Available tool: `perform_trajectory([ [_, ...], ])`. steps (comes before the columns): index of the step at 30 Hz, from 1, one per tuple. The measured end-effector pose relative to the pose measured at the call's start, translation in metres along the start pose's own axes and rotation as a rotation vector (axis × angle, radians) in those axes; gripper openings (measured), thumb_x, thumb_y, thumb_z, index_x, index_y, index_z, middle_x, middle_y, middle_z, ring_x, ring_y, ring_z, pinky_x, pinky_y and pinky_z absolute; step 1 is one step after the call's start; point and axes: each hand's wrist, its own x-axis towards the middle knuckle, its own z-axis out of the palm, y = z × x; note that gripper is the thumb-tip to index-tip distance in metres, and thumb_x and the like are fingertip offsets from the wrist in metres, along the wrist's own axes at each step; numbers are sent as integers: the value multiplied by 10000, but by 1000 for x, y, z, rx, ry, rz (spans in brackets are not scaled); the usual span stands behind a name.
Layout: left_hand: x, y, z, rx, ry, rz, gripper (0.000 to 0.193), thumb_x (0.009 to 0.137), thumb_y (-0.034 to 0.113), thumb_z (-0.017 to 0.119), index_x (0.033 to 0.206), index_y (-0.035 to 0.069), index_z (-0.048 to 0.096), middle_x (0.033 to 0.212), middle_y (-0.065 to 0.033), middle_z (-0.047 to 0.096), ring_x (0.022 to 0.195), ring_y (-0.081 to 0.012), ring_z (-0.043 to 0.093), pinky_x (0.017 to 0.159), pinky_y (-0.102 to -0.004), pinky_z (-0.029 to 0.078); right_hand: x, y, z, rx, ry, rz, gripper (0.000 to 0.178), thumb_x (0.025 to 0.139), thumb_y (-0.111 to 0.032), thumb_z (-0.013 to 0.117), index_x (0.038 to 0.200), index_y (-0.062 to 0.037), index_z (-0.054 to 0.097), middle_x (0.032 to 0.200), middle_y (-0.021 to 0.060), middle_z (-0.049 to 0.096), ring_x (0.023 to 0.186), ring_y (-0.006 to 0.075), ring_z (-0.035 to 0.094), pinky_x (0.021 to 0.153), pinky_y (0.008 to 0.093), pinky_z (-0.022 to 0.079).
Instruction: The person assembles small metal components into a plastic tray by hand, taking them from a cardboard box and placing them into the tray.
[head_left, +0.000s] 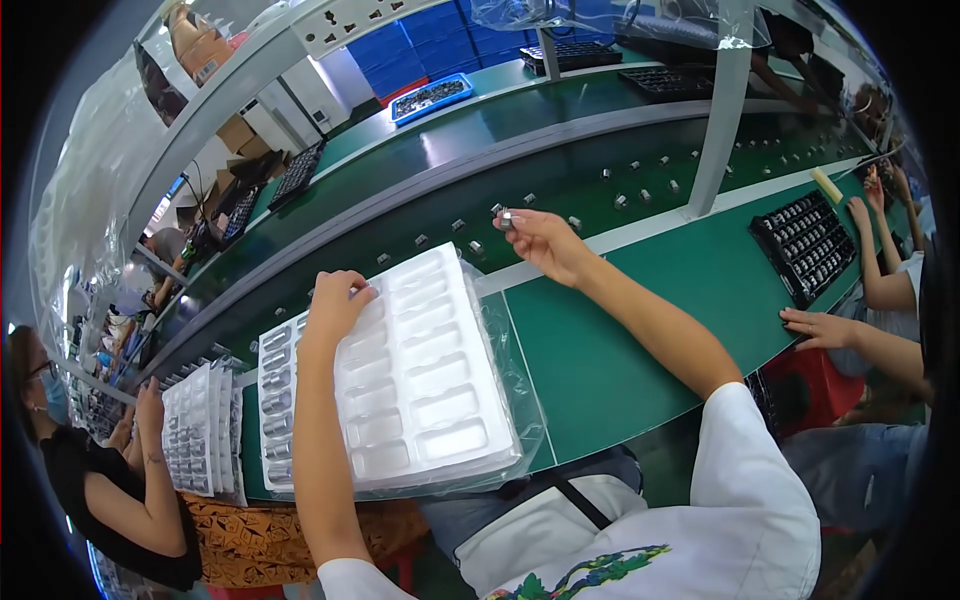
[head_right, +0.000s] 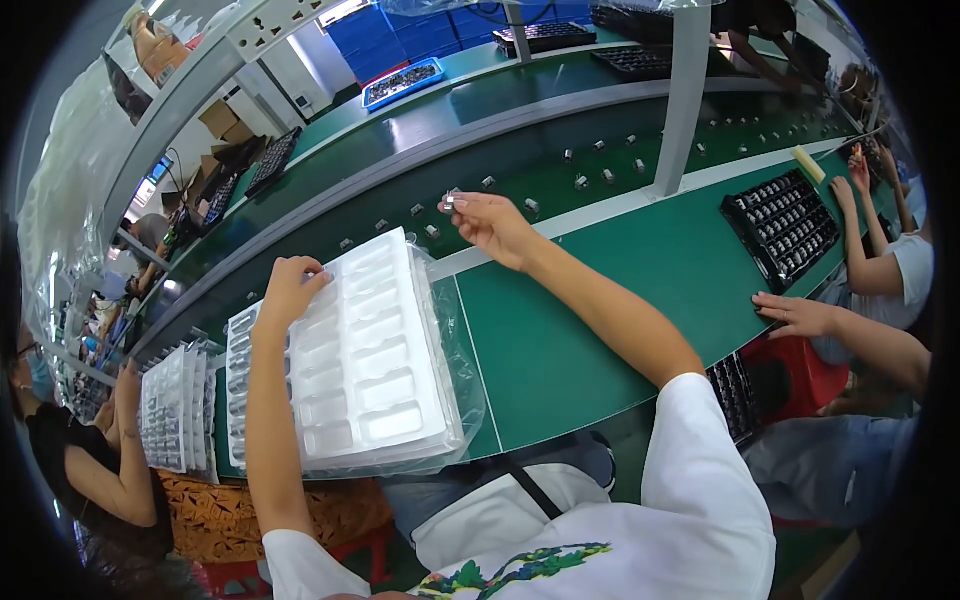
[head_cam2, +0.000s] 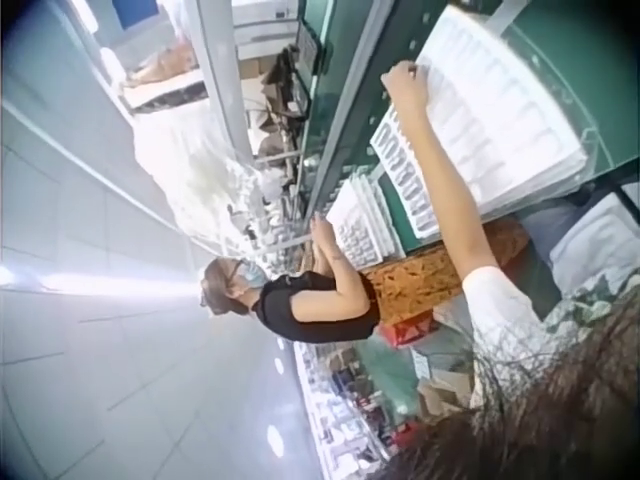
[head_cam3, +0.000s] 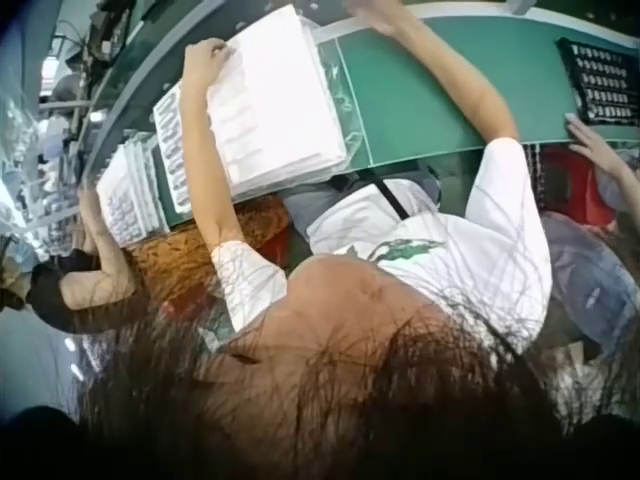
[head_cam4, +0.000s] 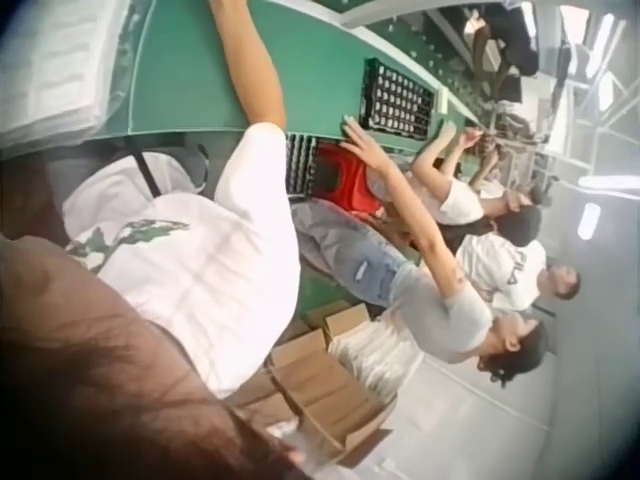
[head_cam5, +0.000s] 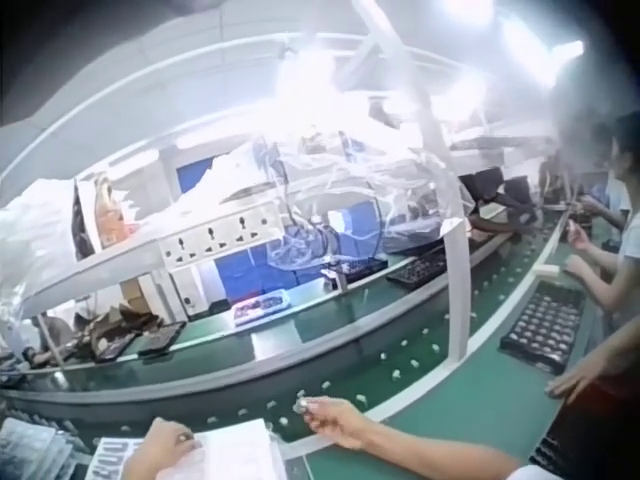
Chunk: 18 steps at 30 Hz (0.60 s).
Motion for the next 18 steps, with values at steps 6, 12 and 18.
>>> perform_trajectory([
  [6, -6, -12, 4, 114, 11, 86, 258, 861, 220, 709, 1030, 26, 719, 1029, -150, 664, 1022, -318, 515, 897, -409, 450, -15, -8, 35, 372, -239, 210, 302, 980, -75, 581, 1272, 3, 562, 1106, 97, 624, 1030, 172, 619, 895, 299, 541],
  [12, -19, 34, -2, -304, 232, 74, 351, 901, 157, 700, 1204, 6, 608, 1060, -122, 678, 969, -225, 622, 806, -355, 503, -26, -23, 42, 190, -72, 0, 271, 978, -97, 606, 1238, -29, 571, 1082, 93, 644, 972, 149, 639, 906, 289, 549],
  [18, -52, 82, 7, -1281, 246, -51, 370, 917, 66, 679, 1257, -27, 568, 1083, -124, 671, 951, -232, 692, 799, -299, 582, -44, -39, 78, -489, -158, -123, 322, 1017, -209, 584, 1273, -14, 610, 1025, 87, 683, 872, 106, 642, 754, 243, 538],
])
